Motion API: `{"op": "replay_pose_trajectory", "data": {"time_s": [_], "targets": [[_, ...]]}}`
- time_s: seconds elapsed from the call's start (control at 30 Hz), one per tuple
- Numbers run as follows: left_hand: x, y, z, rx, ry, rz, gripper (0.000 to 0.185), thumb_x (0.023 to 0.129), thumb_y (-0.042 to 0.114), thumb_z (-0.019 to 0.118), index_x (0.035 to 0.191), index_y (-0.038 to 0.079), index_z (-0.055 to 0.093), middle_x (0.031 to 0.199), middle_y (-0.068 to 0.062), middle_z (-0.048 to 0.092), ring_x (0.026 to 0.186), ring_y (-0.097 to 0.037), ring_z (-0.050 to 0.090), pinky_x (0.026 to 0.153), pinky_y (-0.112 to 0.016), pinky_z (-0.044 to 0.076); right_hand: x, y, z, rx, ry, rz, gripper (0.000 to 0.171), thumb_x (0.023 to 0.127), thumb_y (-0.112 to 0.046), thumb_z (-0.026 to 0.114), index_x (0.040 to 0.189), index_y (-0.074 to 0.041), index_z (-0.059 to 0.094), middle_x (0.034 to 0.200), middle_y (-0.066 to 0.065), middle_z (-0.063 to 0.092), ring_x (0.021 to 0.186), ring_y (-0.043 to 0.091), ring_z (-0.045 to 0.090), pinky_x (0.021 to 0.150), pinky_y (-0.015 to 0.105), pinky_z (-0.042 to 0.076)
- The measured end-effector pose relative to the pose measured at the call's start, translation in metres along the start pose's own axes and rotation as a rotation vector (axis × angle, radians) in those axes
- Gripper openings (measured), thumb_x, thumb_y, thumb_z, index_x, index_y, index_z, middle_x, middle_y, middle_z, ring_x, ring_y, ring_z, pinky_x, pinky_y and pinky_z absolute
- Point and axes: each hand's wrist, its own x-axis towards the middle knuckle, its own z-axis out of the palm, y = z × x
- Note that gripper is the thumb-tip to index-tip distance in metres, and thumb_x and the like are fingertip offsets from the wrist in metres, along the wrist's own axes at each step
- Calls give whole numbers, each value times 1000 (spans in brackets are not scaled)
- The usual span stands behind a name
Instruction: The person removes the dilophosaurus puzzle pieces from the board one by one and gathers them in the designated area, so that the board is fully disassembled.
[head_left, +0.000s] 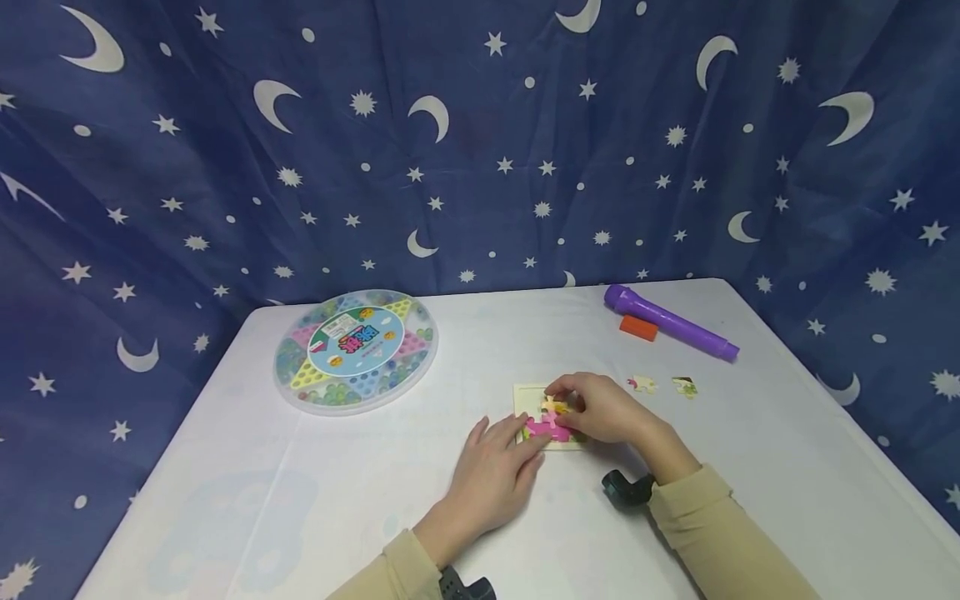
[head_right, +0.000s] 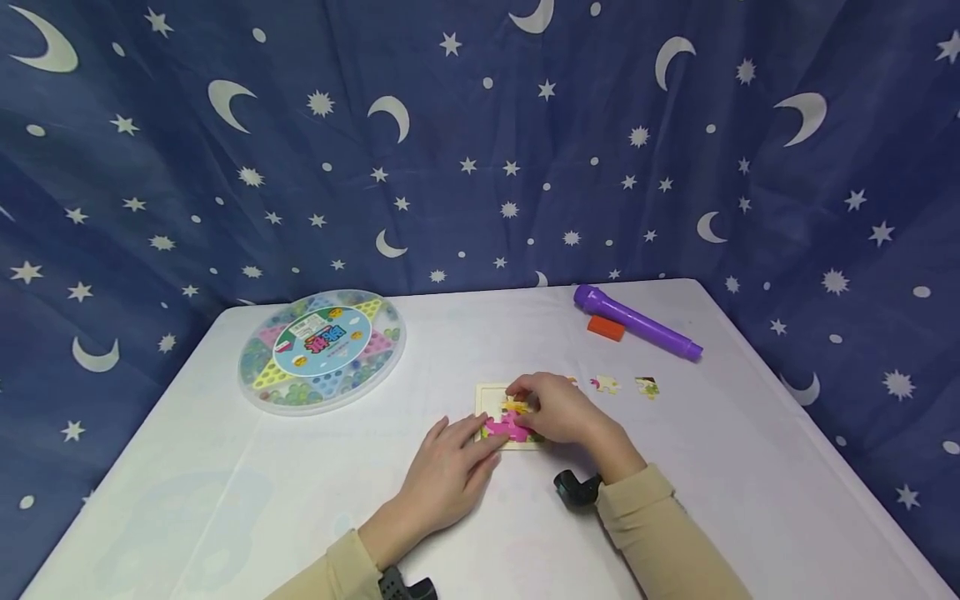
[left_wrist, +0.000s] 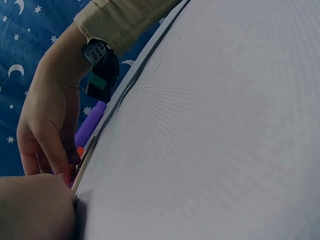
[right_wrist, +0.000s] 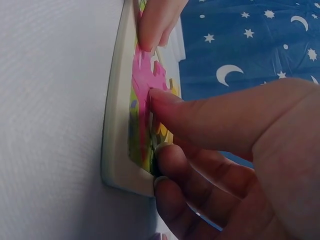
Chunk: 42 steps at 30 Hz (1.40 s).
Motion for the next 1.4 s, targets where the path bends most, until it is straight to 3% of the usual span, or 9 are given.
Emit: {"op": "replay_pose_trajectory", "data": {"time_s": [0.6, 1.07, 1.4], "targets": [[0, 0, 0, -3, 16, 6, 32, 93, 35, 51, 123, 29, 61, 131, -6, 52, 124, -23, 43, 101, -57, 25, 1, 2, -2, 32, 14, -18, 36, 73, -17, 80, 103, -27, 61, 92, -7, 59, 76, 16, 54, 64, 25, 50], [0, -1, 1, -6, 28, 16, 31, 92, 34, 53, 121, 30, 62, 130, -6, 53, 123, -22, 45, 100, -57, 27, -1, 5, -3, 93, 13, -29, 19, 83, -21, 70, 99, -25, 61, 87, -6, 59, 74, 17, 54, 61, 27, 49], [3, -2, -1, -16, 91, 39, 27, 90, 32, 57, 114, 26, 67, 124, -7, 57, 119, -22, 49, 98, -57, 30, 0, 4, -8, 116, 12, -48, 16, 85, -27, 68, 99, -26, 60, 84, -5, 60, 70, 18, 55, 57, 30, 49]]}}
